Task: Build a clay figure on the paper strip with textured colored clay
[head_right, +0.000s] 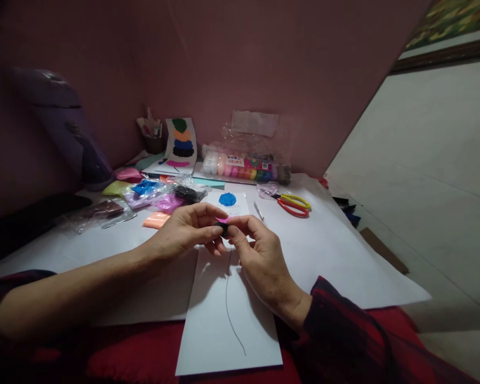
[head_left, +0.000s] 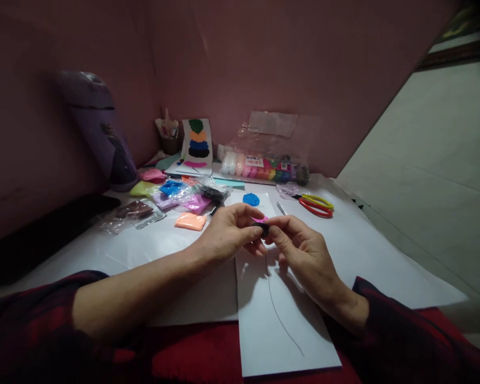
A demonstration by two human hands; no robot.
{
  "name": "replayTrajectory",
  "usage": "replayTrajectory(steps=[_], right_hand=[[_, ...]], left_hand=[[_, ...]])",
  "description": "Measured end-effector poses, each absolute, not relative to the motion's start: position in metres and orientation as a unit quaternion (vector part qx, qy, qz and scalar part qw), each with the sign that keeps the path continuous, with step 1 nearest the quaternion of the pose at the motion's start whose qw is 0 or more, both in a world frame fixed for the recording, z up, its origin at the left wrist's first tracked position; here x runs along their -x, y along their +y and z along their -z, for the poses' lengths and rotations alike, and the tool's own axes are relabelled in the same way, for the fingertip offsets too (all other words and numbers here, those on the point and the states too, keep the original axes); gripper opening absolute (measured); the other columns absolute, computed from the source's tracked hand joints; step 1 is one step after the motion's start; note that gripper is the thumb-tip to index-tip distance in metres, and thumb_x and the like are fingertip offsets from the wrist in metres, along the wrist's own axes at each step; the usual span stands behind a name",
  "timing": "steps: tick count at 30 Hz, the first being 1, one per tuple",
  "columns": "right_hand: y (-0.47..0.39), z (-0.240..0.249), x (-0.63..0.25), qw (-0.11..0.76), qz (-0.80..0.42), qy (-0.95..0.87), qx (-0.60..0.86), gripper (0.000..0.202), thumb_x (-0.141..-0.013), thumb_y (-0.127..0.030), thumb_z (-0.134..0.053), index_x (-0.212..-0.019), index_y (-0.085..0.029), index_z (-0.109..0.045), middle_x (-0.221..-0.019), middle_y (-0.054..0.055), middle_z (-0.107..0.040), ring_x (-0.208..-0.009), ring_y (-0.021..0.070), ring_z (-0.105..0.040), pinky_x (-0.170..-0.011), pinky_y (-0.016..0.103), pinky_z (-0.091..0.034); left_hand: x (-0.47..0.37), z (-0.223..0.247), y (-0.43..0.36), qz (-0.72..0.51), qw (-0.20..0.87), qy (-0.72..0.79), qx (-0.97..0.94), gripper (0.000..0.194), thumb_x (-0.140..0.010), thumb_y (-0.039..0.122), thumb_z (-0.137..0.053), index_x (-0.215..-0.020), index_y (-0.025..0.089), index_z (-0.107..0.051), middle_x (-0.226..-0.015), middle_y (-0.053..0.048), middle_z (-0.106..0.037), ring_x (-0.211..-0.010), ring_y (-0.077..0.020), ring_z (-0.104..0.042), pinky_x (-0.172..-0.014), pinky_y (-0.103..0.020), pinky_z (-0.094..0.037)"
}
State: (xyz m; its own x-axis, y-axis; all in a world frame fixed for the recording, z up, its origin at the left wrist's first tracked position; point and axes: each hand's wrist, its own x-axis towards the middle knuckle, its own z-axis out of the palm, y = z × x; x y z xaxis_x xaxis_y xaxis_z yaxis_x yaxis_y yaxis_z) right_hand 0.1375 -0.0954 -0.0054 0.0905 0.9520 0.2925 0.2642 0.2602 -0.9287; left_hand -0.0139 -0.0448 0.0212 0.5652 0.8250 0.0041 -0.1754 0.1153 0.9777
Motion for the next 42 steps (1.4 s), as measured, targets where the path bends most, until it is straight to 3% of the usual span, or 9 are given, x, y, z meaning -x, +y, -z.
replayTrajectory(steps=[7,12,15,18,22,28,35,40,42], right_hand=[[-0.097,0.006,-0.137,0.521,-0.298,-0.615,0.511,0.010,-0.083,-0.030,-0.065,-0.085,-0.021,-0.064,-0.081,0.003,-0.065,-0.062,0.0130,-0.057,-0.045,0.023,-0.041],[-0.092,0.006,-0.139,0.547,-0.320,-0.568,0.525,0.014,-0.083,-0.033,-0.064,-0.086,-0.019,-0.063,-0.079,0.002,-0.063,-0.055,0.0107,-0.053,-0.043,0.022,-0.042],[-0.091,0.005,-0.139,0.557,-0.362,-0.539,0.517,0.018,-0.082,-0.036,-0.065,-0.085,-0.018,-0.062,-0.075,0.001,-0.062,-0.050,0.0091,-0.050,-0.039,0.021,-0.042],[-0.091,0.004,-0.138,0.565,-0.371,-0.536,0.506,0.020,-0.080,-0.037,-0.067,-0.083,-0.018,-0.062,-0.072,0.000,-0.060,-0.047,0.0081,-0.048,-0.037,0.020,-0.041],[-0.092,0.002,-0.138,0.577,-0.335,-0.556,0.496,0.015,-0.080,-0.034,-0.068,-0.082,-0.019,-0.066,-0.074,0.000,-0.062,-0.050,0.0084,-0.048,-0.039,0.020,-0.041],[-0.096,0.001,-0.136,0.567,-0.342,-0.568,0.489,0.014,-0.080,-0.031,-0.067,-0.086,-0.019,-0.070,-0.074,0.001,-0.063,-0.046,0.0084,-0.050,-0.038,0.023,-0.044],[-0.099,0.003,-0.134,0.558,-0.349,-0.565,0.497,0.014,-0.079,-0.029,-0.069,-0.089,-0.020,-0.064,-0.074,0.000,-0.063,-0.054,0.0102,-0.054,-0.041,0.021,-0.046],[-0.096,0.004,-0.134,0.558,-0.391,-0.547,0.487,0.019,-0.077,-0.033,-0.070,-0.085,-0.019,-0.059,-0.071,-0.001,-0.060,-0.052,0.0105,-0.054,-0.038,0.021,-0.045],[-0.095,0.004,-0.135,0.560,-0.387,-0.542,0.492,0.019,-0.077,-0.033,-0.070,-0.084,-0.019,-0.059,-0.069,-0.002,-0.059,-0.047,0.0092,-0.052,-0.037,0.021,-0.045]], left_hand=[[0.012,-0.026,-0.048,-0.362,0.660,0.342,-0.562,0.014,-0.076,-0.004,-0.055,-0.082,0.009,-0.052,-0.056,-0.002,-0.063,-0.051,-0.0140,-0.065,-0.051,-0.024,-0.053],[0.011,-0.026,-0.049,-0.347,0.692,0.326,-0.542,0.019,-0.078,-0.007,-0.049,-0.090,0.005,-0.058,-0.067,-0.005,-0.067,-0.063,-0.0160,-0.069,-0.056,-0.025,-0.056],[0.012,-0.024,-0.047,-0.340,0.708,0.318,-0.531,0.018,-0.081,-0.002,-0.049,-0.094,0.005,-0.060,-0.070,-0.006,-0.068,-0.066,-0.0190,-0.071,-0.051,-0.025,-0.055],[0.015,-0.020,-0.044,-0.343,0.712,0.296,-0.536,0.014,-0.078,0.008,-0.062,-0.092,0.006,-0.063,-0.073,-0.008,-0.069,-0.067,-0.0202,-0.071,-0.049,-0.024,-0.055],[0.016,-0.014,-0.040,-0.358,0.711,0.285,-0.534,0.024,-0.071,0.013,-0.072,-0.092,0.008,-0.062,-0.072,-0.007,-0.070,-0.064,-0.0193,-0.070,-0.052,-0.026,-0.055],[0.014,-0.010,-0.038,-0.364,0.704,0.292,-0.535,0.019,-0.068,0.010,-0.072,-0.085,0.008,-0.064,-0.067,-0.005,-0.069,-0.058,-0.0149,-0.067,-0.057,-0.026,-0.054],[0.015,-0.023,-0.044,-0.379,0.656,0.340,-0.557,0.010,-0.070,0.009,-0.069,-0.079,0.007,-0.065,-0.051,-0.002,-0.062,-0.044,-0.0096,-0.057,-0.048,-0.020,-0.047],[0.015,-0.025,-0.044,-0.359,0.679,0.340,-0.542,0.009,-0.073,0.006,-0.065,-0.082,0.006,-0.066,-0.056,-0.004,-0.065,-0.048,-0.0115,-0.060,-0.052,-0.024,-0.051],[0.015,-0.020,-0.043,-0.356,0.696,0.332,-0.528,0.009,-0.078,0.011,-0.064,-0.085,0.006,-0.066,-0.060,-0.006,-0.066,-0.052,-0.0129,-0.063,-0.055,-0.025,-0.053]])
